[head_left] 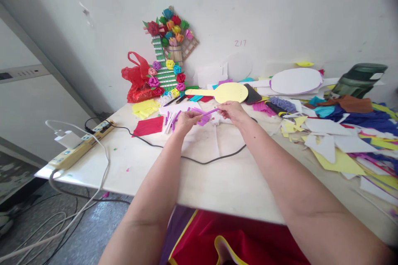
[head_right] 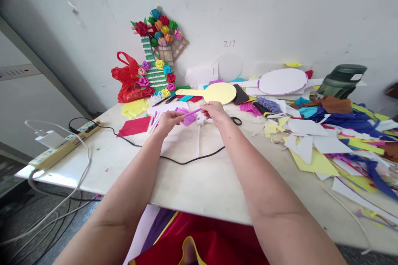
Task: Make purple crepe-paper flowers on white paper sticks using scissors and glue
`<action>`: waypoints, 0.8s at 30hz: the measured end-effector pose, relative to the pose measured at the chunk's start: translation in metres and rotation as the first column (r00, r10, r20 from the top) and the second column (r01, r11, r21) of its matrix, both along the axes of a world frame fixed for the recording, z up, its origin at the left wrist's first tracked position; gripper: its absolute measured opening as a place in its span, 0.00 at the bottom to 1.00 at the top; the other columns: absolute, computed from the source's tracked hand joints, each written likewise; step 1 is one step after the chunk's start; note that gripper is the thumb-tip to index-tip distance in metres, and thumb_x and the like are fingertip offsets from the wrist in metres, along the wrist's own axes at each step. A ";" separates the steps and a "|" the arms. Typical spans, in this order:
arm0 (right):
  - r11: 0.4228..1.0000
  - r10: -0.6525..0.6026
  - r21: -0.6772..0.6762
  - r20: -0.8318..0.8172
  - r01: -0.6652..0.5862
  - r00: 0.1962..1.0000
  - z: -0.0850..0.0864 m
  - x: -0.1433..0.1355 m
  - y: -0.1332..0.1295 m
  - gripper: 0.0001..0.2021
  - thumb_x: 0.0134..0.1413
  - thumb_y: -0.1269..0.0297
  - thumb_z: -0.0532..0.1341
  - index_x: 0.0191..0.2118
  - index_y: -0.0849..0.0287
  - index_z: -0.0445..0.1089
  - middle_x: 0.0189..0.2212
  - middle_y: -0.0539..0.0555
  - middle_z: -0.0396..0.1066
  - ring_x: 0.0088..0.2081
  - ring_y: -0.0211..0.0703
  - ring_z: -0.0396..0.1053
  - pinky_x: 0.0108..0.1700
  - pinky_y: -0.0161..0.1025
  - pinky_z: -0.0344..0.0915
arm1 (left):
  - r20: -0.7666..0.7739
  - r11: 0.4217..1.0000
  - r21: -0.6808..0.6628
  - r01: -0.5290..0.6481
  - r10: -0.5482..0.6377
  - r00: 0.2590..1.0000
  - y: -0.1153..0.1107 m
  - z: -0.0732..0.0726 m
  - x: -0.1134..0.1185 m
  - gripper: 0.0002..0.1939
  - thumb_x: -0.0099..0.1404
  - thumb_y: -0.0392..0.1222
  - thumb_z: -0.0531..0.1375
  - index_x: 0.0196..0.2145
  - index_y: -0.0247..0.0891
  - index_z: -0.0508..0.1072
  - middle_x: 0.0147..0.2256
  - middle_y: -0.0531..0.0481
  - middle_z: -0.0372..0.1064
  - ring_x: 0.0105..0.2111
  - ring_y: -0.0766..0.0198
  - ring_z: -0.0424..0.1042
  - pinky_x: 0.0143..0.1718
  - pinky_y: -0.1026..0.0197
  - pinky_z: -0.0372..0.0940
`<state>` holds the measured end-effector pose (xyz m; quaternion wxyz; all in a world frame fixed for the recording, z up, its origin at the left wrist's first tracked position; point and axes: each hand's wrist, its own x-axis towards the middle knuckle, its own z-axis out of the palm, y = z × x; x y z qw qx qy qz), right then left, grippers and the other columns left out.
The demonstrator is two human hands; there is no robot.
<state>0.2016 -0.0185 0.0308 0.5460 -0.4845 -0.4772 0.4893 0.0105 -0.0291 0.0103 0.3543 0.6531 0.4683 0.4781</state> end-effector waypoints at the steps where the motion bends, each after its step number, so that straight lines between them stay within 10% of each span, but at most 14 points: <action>1: 1.000 0.008 0.000 -0.011 -0.008 1.000 0.000 0.000 0.000 0.08 0.47 0.75 0.60 0.21 0.65 0.62 0.13 0.47 0.63 0.13 0.27 0.55 0.15 0.27 0.52 | -0.021 1.000 0.014 -0.012 0.012 1.000 0.001 0.000 -0.002 0.14 0.47 0.48 0.64 0.26 0.34 0.76 0.21 0.51 0.69 0.21 0.69 0.64 0.25 0.65 0.60; 6: 1.000 0.022 0.011 0.005 -0.022 1.000 0.003 -0.002 -0.002 0.07 0.51 0.71 0.59 0.24 0.65 0.64 0.16 0.50 0.66 0.15 0.29 0.59 0.16 0.28 0.56 | -0.065 0.946 0.091 -0.312 0.318 0.946 0.008 0.003 -0.025 0.15 0.49 0.49 0.62 0.31 0.37 0.77 0.26 0.49 0.73 0.27 0.63 0.69 0.30 0.63 0.61; 10: 0.999 0.034 -0.020 0.061 -0.032 0.998 0.004 -0.003 -0.003 0.08 0.52 0.69 0.59 0.24 0.65 0.64 0.17 0.51 0.67 0.15 0.29 0.58 0.15 0.28 0.55 | -0.222 0.709 0.094 -0.699 0.699 0.680 0.010 0.005 -0.044 0.15 0.52 0.51 0.59 0.34 0.43 0.77 0.31 0.48 0.74 0.36 0.57 0.70 0.36 0.58 0.61; 14: 0.997 0.080 -0.032 0.125 -0.076 0.989 0.004 -0.004 -0.007 0.08 0.52 0.71 0.59 0.24 0.65 0.64 0.18 0.52 0.68 0.15 0.29 0.59 0.15 0.28 0.55 | -0.384 0.591 0.138 -0.795 0.771 0.507 0.015 0.000 -0.050 0.13 0.53 0.51 0.58 0.33 0.46 0.77 0.35 0.46 0.73 0.45 0.52 0.65 0.37 0.55 0.61; 24: 0.994 0.109 -0.030 0.276 -0.104 0.955 0.004 -0.009 -0.010 0.07 0.49 0.71 0.60 0.22 0.64 0.66 0.17 0.52 0.69 0.14 0.29 0.59 0.14 0.28 0.53 | -0.496 0.664 0.101 -0.741 0.679 0.541 0.034 -0.015 -0.047 0.12 0.52 0.46 0.60 0.33 0.40 0.77 0.36 0.40 0.70 0.45 0.46 0.61 0.39 0.46 0.60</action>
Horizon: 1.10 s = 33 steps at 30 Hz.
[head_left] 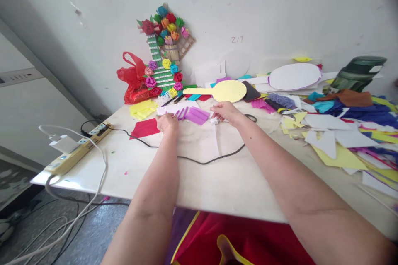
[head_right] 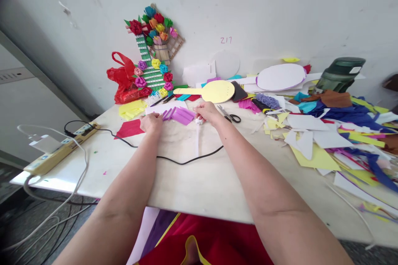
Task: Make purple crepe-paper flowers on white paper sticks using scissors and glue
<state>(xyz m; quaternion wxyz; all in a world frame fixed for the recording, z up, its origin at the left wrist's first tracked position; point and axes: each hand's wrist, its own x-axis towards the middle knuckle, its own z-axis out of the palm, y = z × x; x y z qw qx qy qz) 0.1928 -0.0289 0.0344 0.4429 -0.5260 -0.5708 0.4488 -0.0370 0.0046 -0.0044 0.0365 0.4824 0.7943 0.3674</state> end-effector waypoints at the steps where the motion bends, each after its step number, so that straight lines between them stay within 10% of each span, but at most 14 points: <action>1: 1.000 -0.005 0.001 0.023 0.005 1.000 0.001 -0.001 -0.001 0.07 0.48 0.72 0.59 0.22 0.64 0.66 0.16 0.52 0.68 0.14 0.29 0.59 0.14 0.28 0.53 | -0.003 1.000 0.008 0.003 -0.003 1.000 -0.001 0.000 0.000 0.13 0.53 0.46 0.60 0.34 0.40 0.77 0.37 0.39 0.70 0.45 0.45 0.61 0.39 0.46 0.60; 12: 0.998 0.021 0.044 0.266 -0.034 0.964 -0.008 -0.012 0.002 0.06 0.42 0.72 0.60 0.19 0.62 0.66 0.17 0.51 0.68 0.16 0.32 0.60 0.15 0.29 0.55 | -0.343 0.944 0.110 0.310 -0.257 0.903 -0.020 0.004 0.017 0.10 0.52 0.49 0.60 0.24 0.42 0.77 0.38 0.43 0.70 0.47 0.46 0.56 0.46 0.45 0.51; 33: 0.983 -0.135 0.156 0.263 0.096 0.955 -0.006 0.009 0.014 0.06 0.46 0.69 0.58 0.23 0.63 0.69 0.19 0.52 0.69 0.16 0.31 0.61 0.17 0.28 0.56 | -0.359 0.926 0.160 0.342 -0.268 0.894 -0.018 0.001 0.026 0.08 0.56 0.41 0.57 0.27 0.41 0.77 0.51 0.48 0.65 0.52 0.45 0.53 0.50 0.45 0.49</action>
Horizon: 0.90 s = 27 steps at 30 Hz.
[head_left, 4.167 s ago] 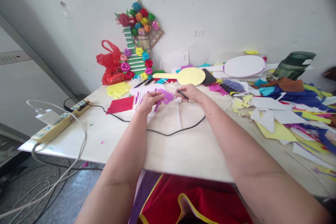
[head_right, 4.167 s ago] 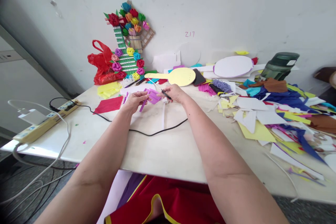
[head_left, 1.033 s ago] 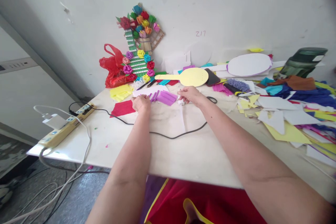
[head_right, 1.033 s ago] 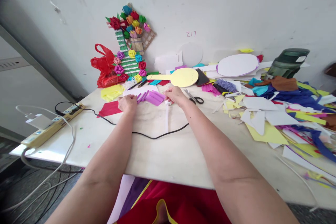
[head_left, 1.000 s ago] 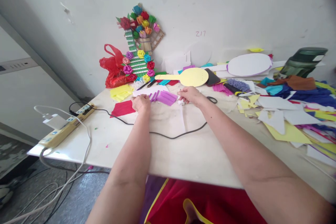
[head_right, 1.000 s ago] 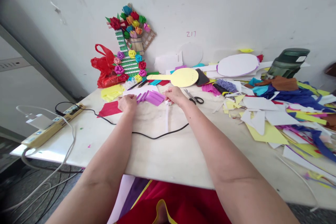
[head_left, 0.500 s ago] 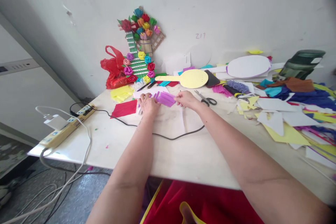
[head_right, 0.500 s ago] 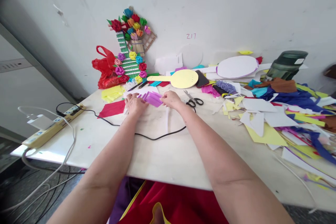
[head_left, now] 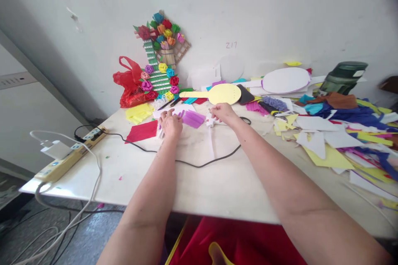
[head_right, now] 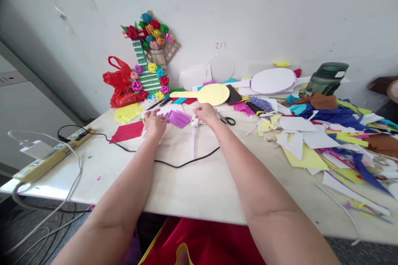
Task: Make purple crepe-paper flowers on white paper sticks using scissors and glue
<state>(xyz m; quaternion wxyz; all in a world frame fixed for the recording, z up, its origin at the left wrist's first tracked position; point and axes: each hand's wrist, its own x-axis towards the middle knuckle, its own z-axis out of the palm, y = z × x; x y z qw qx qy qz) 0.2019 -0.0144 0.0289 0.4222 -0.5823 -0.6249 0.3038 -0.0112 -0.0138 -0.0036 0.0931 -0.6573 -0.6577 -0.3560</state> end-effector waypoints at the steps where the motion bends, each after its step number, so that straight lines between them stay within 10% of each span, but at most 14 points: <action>1: 1.000 0.010 0.011 0.010 -0.010 1.000 -0.001 -0.002 0.001 0.05 0.46 0.70 0.58 0.25 0.64 0.70 0.21 0.53 0.70 0.17 0.32 0.62 0.18 0.29 0.58 | 0.033 0.999 0.047 0.017 -0.018 0.999 -0.001 0.003 0.003 0.09 0.57 0.42 0.57 0.27 0.41 0.77 0.51 0.48 0.65 0.52 0.46 0.54 0.50 0.46 0.50; 7: 0.947 0.167 0.251 0.146 -0.200 0.975 -0.007 -0.016 0.003 0.16 0.44 0.75 0.59 0.42 0.62 0.72 0.35 0.56 0.74 0.34 0.37 0.71 0.35 0.31 0.65 | 0.246 0.945 0.129 0.301 -0.325 0.913 -0.005 0.012 0.031 0.08 0.56 0.44 0.58 0.26 0.41 0.75 0.39 0.48 0.72 0.45 0.56 0.63 0.49 0.55 0.55; 15: 0.949 0.236 0.177 0.146 -0.260 0.961 0.000 -0.010 -0.010 0.07 0.42 0.73 0.60 0.28 0.62 0.75 0.22 0.50 0.72 0.24 0.35 0.67 0.26 0.29 0.60 | 0.628 0.828 0.061 0.558 -0.466 0.623 -0.008 0.006 0.054 0.12 0.52 0.49 0.60 0.24 0.37 0.74 0.28 0.49 0.71 0.32 0.62 0.69 0.36 0.61 0.61; 19: 0.951 0.229 0.179 0.145 -0.254 0.962 -0.007 -0.004 -0.002 0.04 0.42 0.71 0.60 0.26 0.62 0.73 0.18 0.48 0.68 0.21 0.34 0.64 0.24 0.29 0.58 | 0.632 0.814 0.035 0.579 -0.467 0.618 -0.008 0.003 0.057 0.14 0.54 0.50 0.58 0.25 0.35 0.74 0.26 0.49 0.71 0.31 0.61 0.69 0.33 0.62 0.61; 27: 0.897 -0.416 0.274 0.248 0.348 0.875 -0.018 0.050 0.017 0.07 0.46 0.65 0.59 0.29 0.60 0.73 0.32 0.55 0.74 0.35 0.42 0.69 0.37 0.35 0.62 | 0.301 0.841 0.023 0.541 -0.522 0.798 -0.015 0.006 0.064 0.11 0.58 0.44 0.56 0.33 0.38 0.77 0.38 0.45 0.74 0.42 0.55 0.67 0.48 0.55 0.56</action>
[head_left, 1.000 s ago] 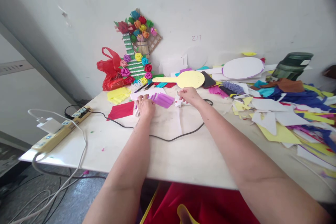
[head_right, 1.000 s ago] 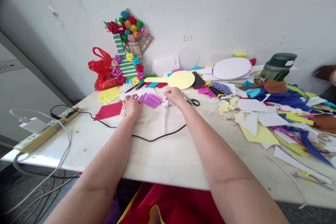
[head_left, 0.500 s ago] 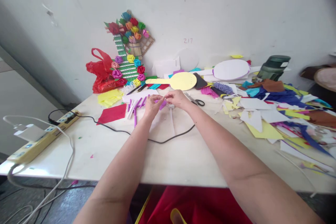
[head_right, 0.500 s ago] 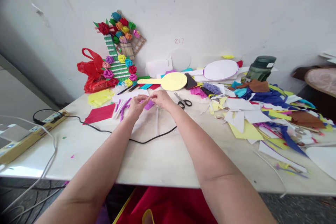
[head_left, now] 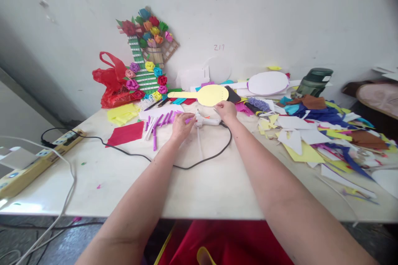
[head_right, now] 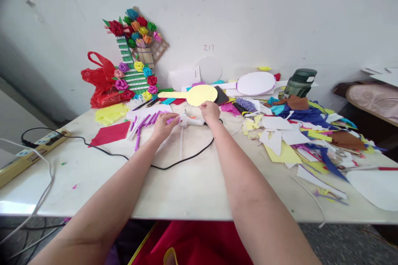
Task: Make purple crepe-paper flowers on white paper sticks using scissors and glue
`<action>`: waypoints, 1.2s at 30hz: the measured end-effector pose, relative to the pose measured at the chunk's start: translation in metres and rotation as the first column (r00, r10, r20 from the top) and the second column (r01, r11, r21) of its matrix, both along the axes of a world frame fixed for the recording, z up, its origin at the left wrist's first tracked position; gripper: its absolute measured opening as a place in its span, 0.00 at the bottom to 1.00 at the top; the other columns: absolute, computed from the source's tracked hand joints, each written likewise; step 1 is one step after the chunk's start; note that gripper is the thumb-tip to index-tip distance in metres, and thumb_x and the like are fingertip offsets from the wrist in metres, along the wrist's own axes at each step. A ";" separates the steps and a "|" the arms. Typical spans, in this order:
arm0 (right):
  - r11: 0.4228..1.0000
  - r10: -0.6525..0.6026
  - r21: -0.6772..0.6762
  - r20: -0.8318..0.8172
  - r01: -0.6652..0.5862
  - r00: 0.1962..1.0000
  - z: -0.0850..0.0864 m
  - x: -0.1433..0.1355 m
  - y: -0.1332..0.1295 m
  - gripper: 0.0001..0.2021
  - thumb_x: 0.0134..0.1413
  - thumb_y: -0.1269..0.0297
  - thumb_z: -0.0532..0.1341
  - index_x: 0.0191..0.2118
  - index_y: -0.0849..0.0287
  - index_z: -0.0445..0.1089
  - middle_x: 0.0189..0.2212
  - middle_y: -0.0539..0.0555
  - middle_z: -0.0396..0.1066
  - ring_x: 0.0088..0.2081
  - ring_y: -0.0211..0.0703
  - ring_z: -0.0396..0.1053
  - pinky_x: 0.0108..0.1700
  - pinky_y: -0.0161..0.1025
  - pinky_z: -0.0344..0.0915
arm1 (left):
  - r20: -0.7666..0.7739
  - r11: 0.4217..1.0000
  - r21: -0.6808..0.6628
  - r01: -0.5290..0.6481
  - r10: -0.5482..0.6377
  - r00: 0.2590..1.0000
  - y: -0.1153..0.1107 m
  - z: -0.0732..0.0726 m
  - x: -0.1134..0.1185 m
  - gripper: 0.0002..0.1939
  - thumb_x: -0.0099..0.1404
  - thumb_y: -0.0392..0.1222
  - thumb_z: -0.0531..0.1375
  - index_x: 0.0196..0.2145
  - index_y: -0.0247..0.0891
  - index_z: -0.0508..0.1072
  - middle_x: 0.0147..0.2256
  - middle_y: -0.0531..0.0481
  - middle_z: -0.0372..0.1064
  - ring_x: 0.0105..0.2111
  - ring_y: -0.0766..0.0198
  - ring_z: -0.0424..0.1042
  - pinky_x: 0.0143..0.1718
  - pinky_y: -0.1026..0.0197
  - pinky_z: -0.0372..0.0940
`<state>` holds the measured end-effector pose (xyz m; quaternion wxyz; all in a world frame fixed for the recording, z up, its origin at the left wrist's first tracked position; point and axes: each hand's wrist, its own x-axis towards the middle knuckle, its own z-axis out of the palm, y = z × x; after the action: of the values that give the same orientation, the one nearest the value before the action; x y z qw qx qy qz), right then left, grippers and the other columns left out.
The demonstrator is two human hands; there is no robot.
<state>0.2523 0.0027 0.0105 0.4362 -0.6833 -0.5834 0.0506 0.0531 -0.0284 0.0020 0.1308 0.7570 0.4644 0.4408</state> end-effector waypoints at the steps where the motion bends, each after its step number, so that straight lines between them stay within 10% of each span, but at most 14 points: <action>1: 0.998 -0.062 -0.015 0.011 0.062 0.998 -0.002 0.008 0.000 0.07 0.46 0.65 0.59 0.29 0.60 0.74 0.35 0.57 0.73 0.37 0.44 0.69 0.38 0.36 0.62 | -0.025 1.000 0.017 -0.014 0.014 1.000 -0.001 0.000 0.000 0.11 0.58 0.43 0.56 0.34 0.39 0.77 0.38 0.44 0.74 0.43 0.55 0.67 0.49 0.54 0.56; 21: 0.966 -0.100 -0.219 0.182 0.140 0.978 -0.019 0.022 0.033 0.09 0.43 0.72 0.60 0.31 0.61 0.77 0.33 0.57 0.76 0.38 0.45 0.71 0.40 0.33 0.64 | -0.273 0.975 0.209 0.075 -0.015 0.962 0.013 -0.022 -0.001 0.10 0.56 0.41 0.59 0.35 0.39 0.77 0.39 0.49 0.74 0.45 0.53 0.64 0.49 0.51 0.59; 36: 0.793 -0.518 -0.238 0.220 0.561 0.826 0.003 0.092 -0.013 0.15 0.46 0.67 0.58 0.41 0.65 0.72 0.43 0.66 0.70 0.49 0.59 0.63 0.47 0.52 0.57 | -0.188 0.985 0.158 0.068 -0.037 0.981 0.012 -0.016 -0.002 0.07 0.55 0.41 0.59 0.28 0.38 0.77 0.37 0.47 0.74 0.43 0.55 0.66 0.48 0.52 0.60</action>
<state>0.3438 -0.0100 0.0135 0.2833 -0.8799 -0.3794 -0.0399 0.0509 -0.0164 -0.0143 0.0365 0.8147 0.4166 0.4018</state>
